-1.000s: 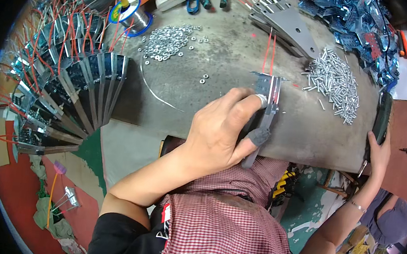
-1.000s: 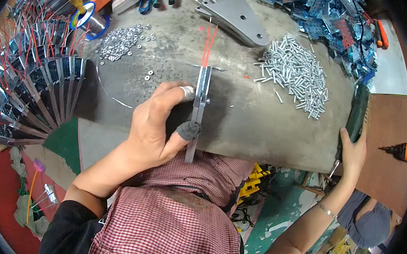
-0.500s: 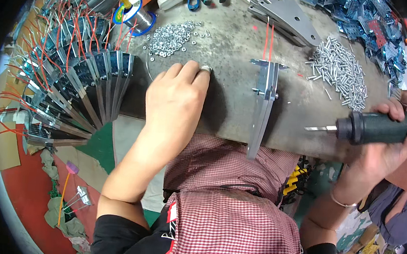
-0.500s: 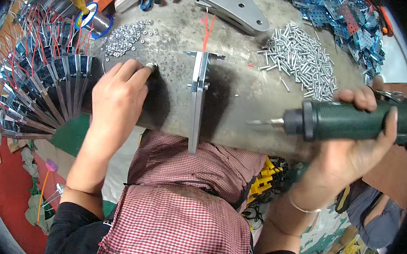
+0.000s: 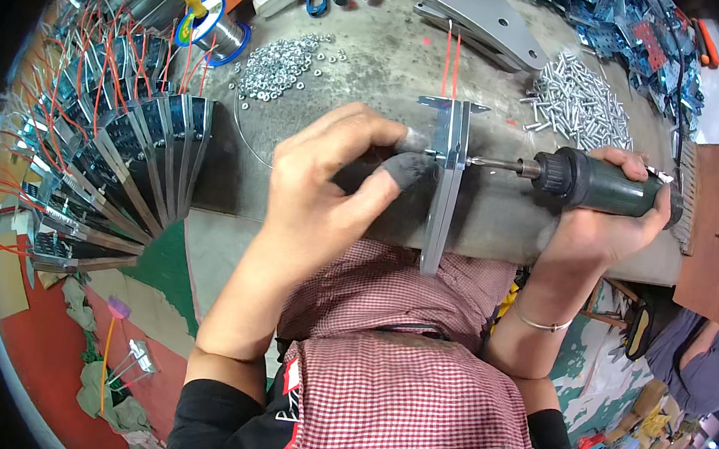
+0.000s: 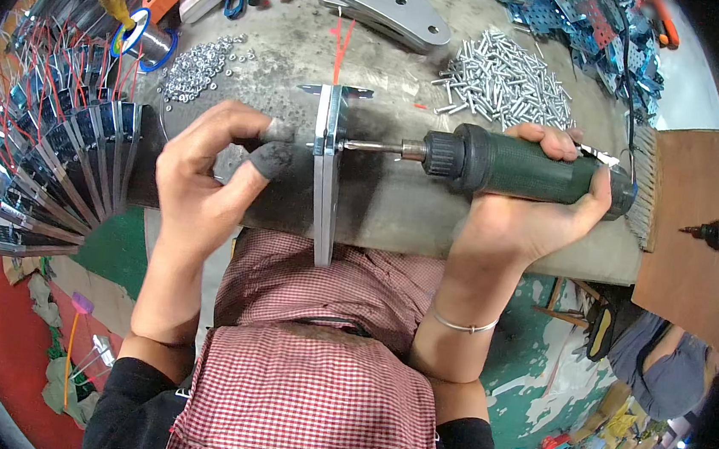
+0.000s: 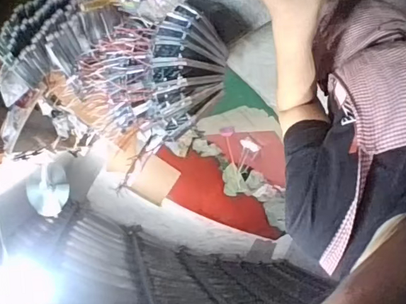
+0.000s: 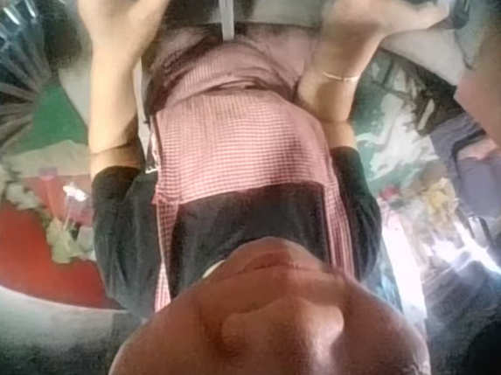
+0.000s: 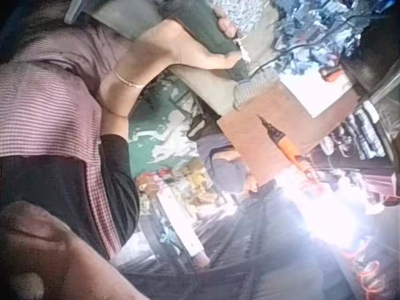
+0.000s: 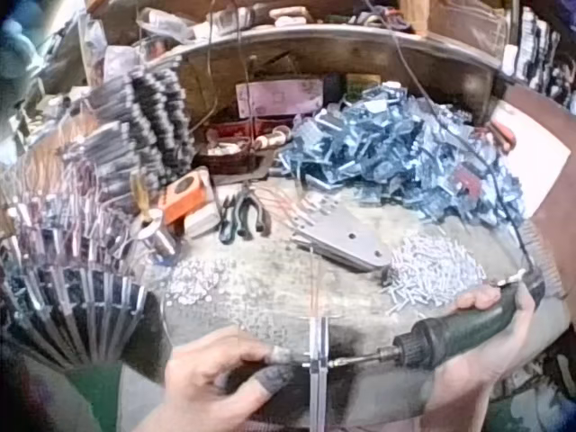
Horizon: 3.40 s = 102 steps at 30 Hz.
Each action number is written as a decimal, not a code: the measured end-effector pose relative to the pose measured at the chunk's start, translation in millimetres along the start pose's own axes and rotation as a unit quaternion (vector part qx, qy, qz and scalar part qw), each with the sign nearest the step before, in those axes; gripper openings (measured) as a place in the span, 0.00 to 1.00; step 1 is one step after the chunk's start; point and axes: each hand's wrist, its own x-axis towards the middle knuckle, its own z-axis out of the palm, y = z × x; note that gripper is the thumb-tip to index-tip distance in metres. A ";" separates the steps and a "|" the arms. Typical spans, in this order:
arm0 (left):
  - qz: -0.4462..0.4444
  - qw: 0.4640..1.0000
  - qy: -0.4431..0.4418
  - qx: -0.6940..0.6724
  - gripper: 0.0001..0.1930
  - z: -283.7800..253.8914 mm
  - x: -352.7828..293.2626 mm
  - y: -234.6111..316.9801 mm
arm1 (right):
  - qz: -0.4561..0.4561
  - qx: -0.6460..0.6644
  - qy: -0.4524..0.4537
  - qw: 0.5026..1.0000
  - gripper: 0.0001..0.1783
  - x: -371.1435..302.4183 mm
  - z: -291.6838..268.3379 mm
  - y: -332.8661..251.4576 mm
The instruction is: Assembling metal industrial components using screws and an electric screwdriver.
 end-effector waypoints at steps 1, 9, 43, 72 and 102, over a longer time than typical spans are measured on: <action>-0.004 0.999 0.016 -0.036 0.09 6.8 -1.1 -3.1 | 0.001 0.000 -0.001 1.000 0.16 0.6 -0.9 0.3; -0.015 0.987 0.086 -0.132 0.08 30.7 -5.5 -11.7 | 0.020 0.041 -0.001 0.999 0.15 2.0 -2.3 5.3; -0.308 0.904 -0.053 -0.292 0.21 16.7 -7.4 13.2 | -0.059 -0.127 0.073 0.987 0.16 -6.9 7.6 20.5; 0.059 0.927 -0.045 0.367 0.09 -21.8 3.6 -20.0 | 0.020 0.021 0.013 0.999 0.17 3.8 -11.2 5.0; -0.108 0.973 0.066 -0.193 0.09 35.6 -18.5 6.1 | 0.010 0.041 0.005 0.999 0.16 3.1 -13.8 3.0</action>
